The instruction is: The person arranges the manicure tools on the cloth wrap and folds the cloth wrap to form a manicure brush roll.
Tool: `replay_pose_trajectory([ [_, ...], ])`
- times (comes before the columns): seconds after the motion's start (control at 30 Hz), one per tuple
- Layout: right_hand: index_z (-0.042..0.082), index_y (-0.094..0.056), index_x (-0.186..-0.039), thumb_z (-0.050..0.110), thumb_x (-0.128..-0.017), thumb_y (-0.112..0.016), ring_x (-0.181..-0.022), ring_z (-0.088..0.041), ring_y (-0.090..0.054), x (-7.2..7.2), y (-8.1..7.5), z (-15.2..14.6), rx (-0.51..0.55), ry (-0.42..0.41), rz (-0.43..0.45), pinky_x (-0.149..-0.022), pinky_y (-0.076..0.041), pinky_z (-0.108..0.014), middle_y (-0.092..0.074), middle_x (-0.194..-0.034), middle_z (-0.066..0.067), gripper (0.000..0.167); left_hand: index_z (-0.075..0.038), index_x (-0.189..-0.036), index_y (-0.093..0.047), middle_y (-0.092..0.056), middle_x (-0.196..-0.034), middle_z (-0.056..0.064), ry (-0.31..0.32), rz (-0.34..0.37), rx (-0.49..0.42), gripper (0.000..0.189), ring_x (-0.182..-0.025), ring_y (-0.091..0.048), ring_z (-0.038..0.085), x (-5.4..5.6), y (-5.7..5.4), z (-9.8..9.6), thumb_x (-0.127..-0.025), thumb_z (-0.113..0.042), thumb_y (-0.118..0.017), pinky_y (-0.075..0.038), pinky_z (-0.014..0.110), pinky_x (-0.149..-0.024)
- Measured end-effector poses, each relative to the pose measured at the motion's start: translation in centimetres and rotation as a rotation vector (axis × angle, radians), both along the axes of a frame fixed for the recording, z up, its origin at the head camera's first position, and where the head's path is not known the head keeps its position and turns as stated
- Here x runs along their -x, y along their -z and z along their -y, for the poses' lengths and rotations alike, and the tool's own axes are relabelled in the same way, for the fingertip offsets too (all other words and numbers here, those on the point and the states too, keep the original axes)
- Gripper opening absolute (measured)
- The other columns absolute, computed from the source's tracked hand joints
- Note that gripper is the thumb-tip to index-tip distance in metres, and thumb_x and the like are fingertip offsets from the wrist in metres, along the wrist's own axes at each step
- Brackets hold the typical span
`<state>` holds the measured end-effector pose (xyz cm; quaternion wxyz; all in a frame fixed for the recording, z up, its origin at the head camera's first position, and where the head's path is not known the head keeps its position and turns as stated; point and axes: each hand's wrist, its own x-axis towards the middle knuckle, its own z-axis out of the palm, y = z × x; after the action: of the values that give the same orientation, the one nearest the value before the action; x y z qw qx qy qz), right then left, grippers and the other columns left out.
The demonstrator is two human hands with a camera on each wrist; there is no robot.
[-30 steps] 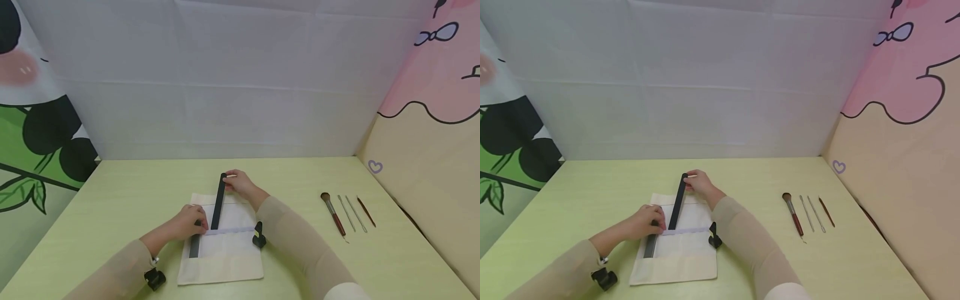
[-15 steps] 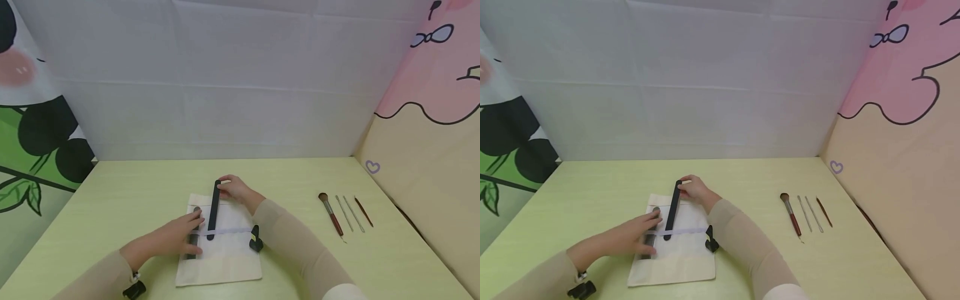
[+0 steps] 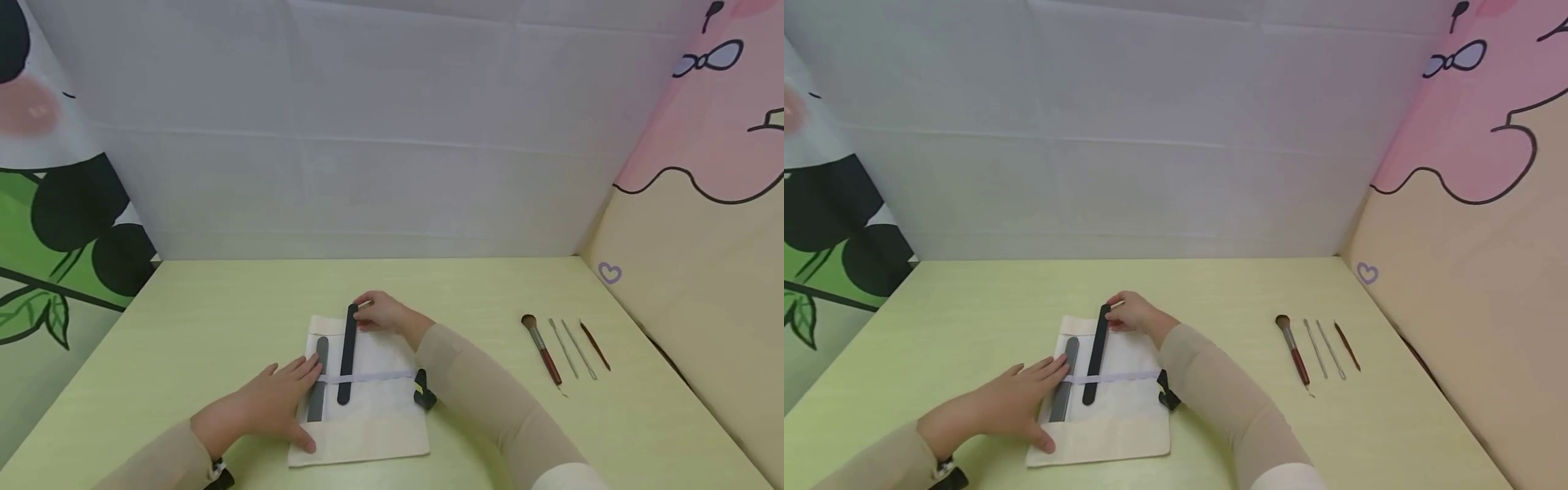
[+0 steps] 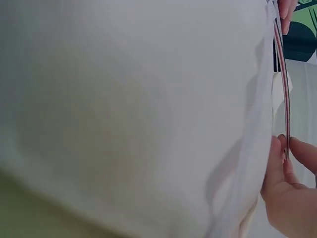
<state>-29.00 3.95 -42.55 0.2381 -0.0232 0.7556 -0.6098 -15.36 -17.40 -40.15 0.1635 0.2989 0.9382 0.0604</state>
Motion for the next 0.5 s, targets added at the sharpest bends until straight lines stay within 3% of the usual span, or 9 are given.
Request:
replay_pose_trajectory([
  [0.5, 0.0, -0.055, -0.115, 0.004, -0.087, -0.064, -0.077, -0.016, -0.057, -0.54, 0.17, -0.47, -0.222, -0.183, -0.122, -0.07, -0.049, -0.027, -0.059, -0.09, -0.008, 0.03, 0.007, -0.138, -0.037, -0.029, -0.147, 0.021, -0.003, -0.002, 0.018, 0.123, -0.135, -0.025, 0.037, 0.35, 0.28, -0.41, -0.052, -0.073, -0.071, -0.022, 0.064, -0.099],
])
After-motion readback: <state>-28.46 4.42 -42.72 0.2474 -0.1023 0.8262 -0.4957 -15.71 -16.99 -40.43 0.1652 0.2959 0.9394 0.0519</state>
